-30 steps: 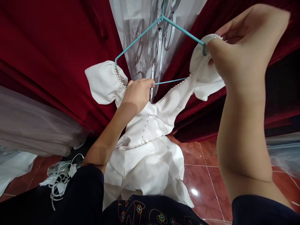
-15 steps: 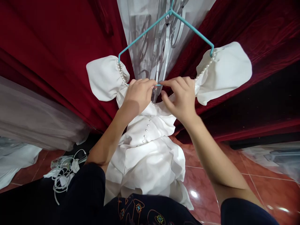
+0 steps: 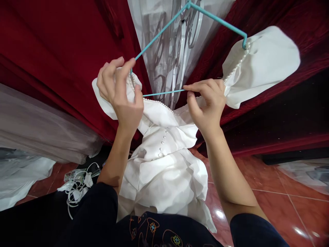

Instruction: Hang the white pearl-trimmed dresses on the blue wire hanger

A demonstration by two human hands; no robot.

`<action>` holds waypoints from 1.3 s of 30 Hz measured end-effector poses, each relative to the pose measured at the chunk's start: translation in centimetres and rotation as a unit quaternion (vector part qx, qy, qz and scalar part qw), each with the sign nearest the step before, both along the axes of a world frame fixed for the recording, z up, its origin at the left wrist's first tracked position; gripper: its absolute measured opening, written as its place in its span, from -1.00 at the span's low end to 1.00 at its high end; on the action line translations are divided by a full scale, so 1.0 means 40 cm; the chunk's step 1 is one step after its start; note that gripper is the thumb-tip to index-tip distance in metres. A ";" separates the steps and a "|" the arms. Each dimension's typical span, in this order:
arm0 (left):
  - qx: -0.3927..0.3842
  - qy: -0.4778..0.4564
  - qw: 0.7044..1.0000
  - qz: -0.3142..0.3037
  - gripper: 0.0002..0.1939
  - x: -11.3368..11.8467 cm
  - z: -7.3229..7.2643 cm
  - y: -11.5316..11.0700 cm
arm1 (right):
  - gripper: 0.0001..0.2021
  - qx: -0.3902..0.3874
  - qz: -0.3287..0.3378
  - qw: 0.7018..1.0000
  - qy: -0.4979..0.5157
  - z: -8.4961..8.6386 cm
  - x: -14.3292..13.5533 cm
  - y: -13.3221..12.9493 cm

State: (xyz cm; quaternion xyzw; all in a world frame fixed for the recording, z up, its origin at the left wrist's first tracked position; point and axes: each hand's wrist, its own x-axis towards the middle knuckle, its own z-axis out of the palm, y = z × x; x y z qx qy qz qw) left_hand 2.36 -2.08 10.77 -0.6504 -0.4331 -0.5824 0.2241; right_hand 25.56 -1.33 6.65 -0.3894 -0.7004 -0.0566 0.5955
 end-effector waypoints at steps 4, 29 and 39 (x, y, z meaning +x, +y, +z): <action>-0.053 -0.034 0.993 -0.105 -0.71 -0.072 0.014 0.040 | -0.82 -0.007 0.002 1.000 0.019 0.005 -0.003 0.003; -0.206 0.051 0.961 -0.177 -0.68 0.004 0.015 -0.026 | -0.81 -0.044 0.010 0.998 0.047 0.018 -0.014 -0.013; -0.275 0.125 0.943 -0.137 -0.70 -0.005 -0.004 -0.022 | -0.84 0.052 -0.002 0.997 0.052 0.041 0.035 -0.025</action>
